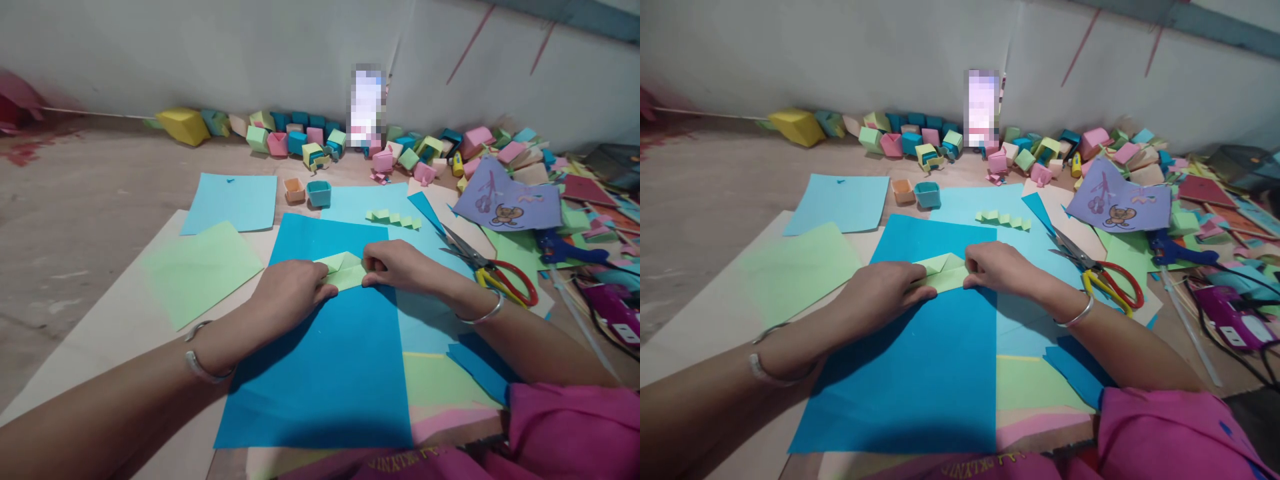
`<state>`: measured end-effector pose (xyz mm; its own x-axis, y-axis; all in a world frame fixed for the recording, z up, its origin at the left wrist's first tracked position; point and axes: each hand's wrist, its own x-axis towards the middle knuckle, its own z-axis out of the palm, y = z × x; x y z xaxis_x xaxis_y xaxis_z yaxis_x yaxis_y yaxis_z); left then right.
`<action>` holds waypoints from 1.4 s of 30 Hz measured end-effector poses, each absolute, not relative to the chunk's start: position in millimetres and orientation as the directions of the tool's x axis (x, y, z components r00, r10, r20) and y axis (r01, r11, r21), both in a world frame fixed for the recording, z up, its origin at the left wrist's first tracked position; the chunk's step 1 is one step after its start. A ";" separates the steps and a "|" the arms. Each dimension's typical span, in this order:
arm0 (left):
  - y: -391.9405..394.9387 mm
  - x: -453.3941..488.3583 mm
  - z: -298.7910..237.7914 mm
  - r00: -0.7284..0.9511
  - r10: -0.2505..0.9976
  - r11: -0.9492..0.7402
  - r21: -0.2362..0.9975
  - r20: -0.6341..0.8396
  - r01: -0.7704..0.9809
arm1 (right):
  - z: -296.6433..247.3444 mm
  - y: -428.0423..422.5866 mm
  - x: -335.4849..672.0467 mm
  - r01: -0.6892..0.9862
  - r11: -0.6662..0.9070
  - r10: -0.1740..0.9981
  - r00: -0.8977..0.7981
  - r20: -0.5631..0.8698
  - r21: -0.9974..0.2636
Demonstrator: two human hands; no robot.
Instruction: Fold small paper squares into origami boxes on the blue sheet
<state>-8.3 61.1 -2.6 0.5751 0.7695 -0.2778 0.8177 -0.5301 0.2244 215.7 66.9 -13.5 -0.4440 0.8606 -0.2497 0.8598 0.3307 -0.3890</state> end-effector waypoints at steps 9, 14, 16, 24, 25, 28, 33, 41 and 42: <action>70.0 -18.1 14.9 0.474 0.773 -0.509 0.033 -0.422 0.860 | -9.8 70.3 225.3 0.807 0.347 0.825 -0.505 -0.254 -0.479; 80.4 -27.2 22.6 0.426 0.741 -0.504 -0.011 -0.520 0.864 | -12.1 70.4 226.5 0.797 0.349 0.823 -0.512 -0.245 -0.493; 81.8 -32.5 25.2 0.439 0.737 -0.526 -0.029 -0.515 0.850 | -12.8 70.5 226.8 0.796 0.350 0.824 -0.513 -0.242 -0.493; 54.7 -38.6 41.6 0.633 0.735 -0.658 -0.029 -0.243 0.752 | -9.6 69.7 224.2 0.819 0.353 0.826 -0.500 -0.261 -0.453; 52.6 -36.4 37.2 0.671 0.715 -0.682 0.016 -0.195 0.731 | -9.4 68.6 223.6 0.826 0.358 0.830 -0.495 -0.257 -0.435; 53.8 -28.8 17.0 0.688 0.715 -0.685 0.069 -0.126 0.725 | -11.7 63.9 220.9 0.809 0.476 0.829 -0.544 -0.132 -0.346; 64.3 -22.1 -1.4 0.660 0.736 -0.647 0.129 -0.153 0.752 | -23.3 57.4 212.7 0.630 0.723 0.681 -0.720 0.137 -0.284; 62.4 -20.1 -0.1 0.688 0.718 -0.654 0.236 -0.106 0.719 | -10.0 45.7 202.8 0.621 0.760 0.630 -0.776 -0.019 -0.191; 62.1 -20.6 -0.3 0.701 0.704 -0.664 0.248 -0.112 0.706 | -6.7 44.2 202.1 0.620 0.760 0.620 -0.782 -0.068 -0.195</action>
<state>-20.6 62.1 -0.3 0.7014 0.7038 -0.1125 0.7056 -0.6636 0.2485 202.1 44.2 -6.7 -0.7818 0.6197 -0.0685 0.6197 0.7602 -0.1953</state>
